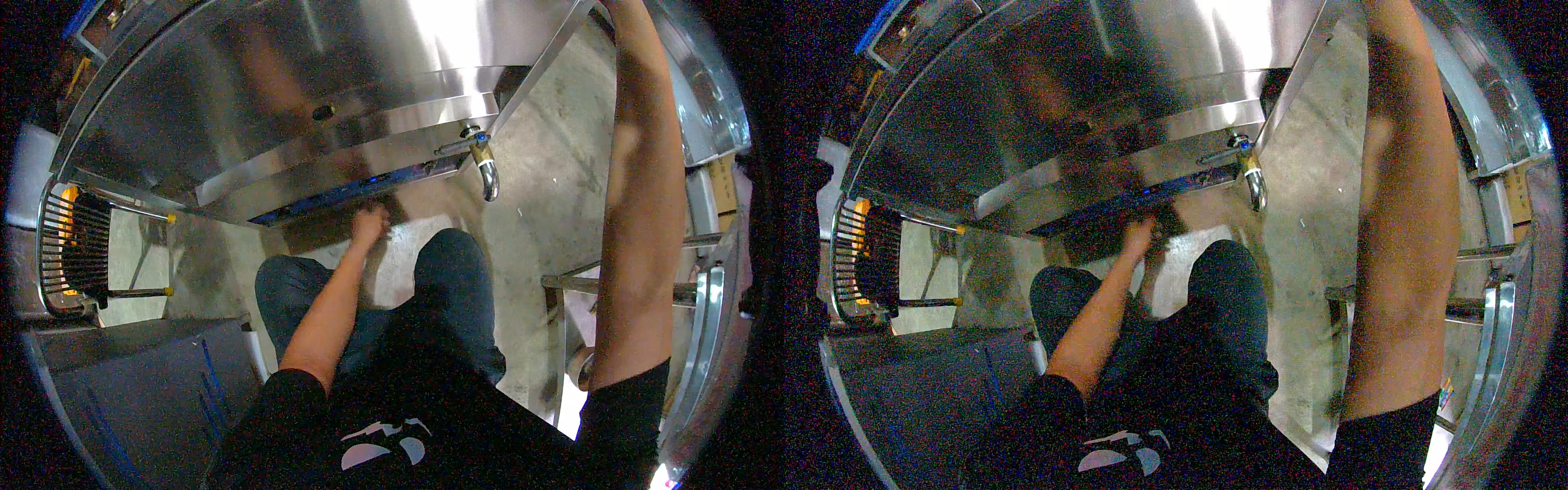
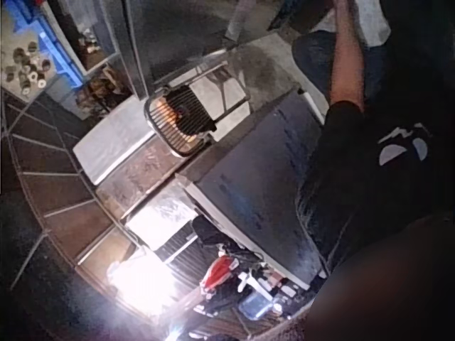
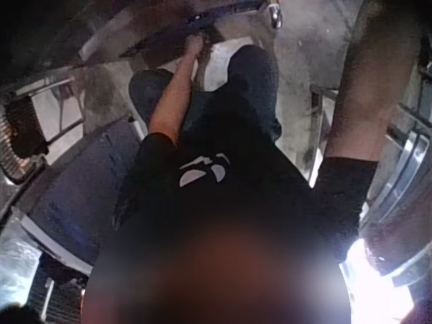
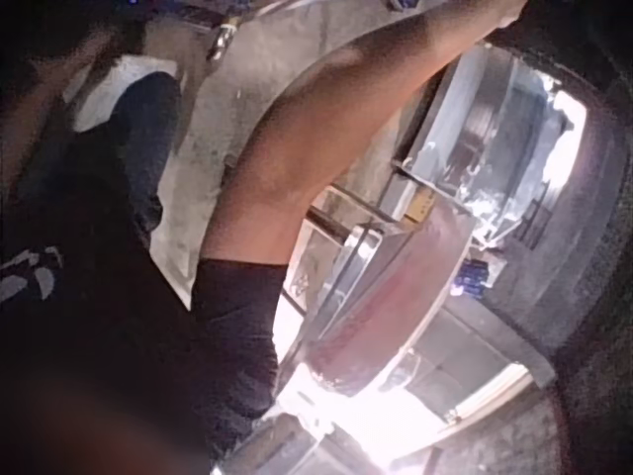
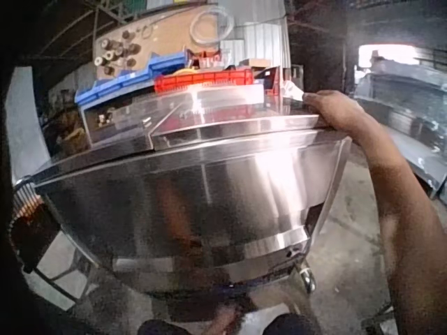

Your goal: The person wraps a metal pipe with pink tape, then kneels to attach the pipe to a brass valve on a stainless steel appliance. They place a perforated metal tray into the unit and press buttons on the control panel.

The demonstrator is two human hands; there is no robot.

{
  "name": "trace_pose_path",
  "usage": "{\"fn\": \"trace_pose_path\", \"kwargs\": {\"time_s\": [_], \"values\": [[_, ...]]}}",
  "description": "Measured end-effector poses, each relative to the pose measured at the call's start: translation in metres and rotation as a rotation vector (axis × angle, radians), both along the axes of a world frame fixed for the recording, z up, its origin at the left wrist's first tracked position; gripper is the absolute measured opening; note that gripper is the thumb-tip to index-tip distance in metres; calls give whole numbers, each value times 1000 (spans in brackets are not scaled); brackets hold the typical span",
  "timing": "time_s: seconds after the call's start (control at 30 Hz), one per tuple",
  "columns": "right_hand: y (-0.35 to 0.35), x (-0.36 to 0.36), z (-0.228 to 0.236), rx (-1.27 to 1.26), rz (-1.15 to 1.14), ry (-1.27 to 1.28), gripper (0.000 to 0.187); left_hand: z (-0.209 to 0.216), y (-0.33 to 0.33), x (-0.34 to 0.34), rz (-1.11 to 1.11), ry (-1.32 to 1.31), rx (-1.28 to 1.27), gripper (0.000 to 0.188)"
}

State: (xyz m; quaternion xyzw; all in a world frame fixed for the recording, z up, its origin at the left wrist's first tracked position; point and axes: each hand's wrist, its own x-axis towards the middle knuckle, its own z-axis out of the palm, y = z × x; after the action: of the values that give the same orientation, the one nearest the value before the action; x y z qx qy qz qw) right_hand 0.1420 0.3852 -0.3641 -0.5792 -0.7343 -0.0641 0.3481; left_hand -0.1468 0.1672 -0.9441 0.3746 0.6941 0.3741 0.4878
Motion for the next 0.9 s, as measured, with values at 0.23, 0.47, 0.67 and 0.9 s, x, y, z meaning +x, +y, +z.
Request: {"fn": "trace_pose_path", "kwargs": {"time_s": [0.23,0.47,0.67,0.9], "values": [[-27,-11,5,-102,-51,107,52,-64,-58,12,-1335,602,-499,41],[-6,-1,0,10,80,20,45,-43,-24,13,-719,499,-110,49],[-8,4,2,113,50,-468,32,-60,-25,-9,-903,667,-37,48],[9,9,2,146,39,-658,33,-49,-33,-22,-904,617,-179,46]]}}
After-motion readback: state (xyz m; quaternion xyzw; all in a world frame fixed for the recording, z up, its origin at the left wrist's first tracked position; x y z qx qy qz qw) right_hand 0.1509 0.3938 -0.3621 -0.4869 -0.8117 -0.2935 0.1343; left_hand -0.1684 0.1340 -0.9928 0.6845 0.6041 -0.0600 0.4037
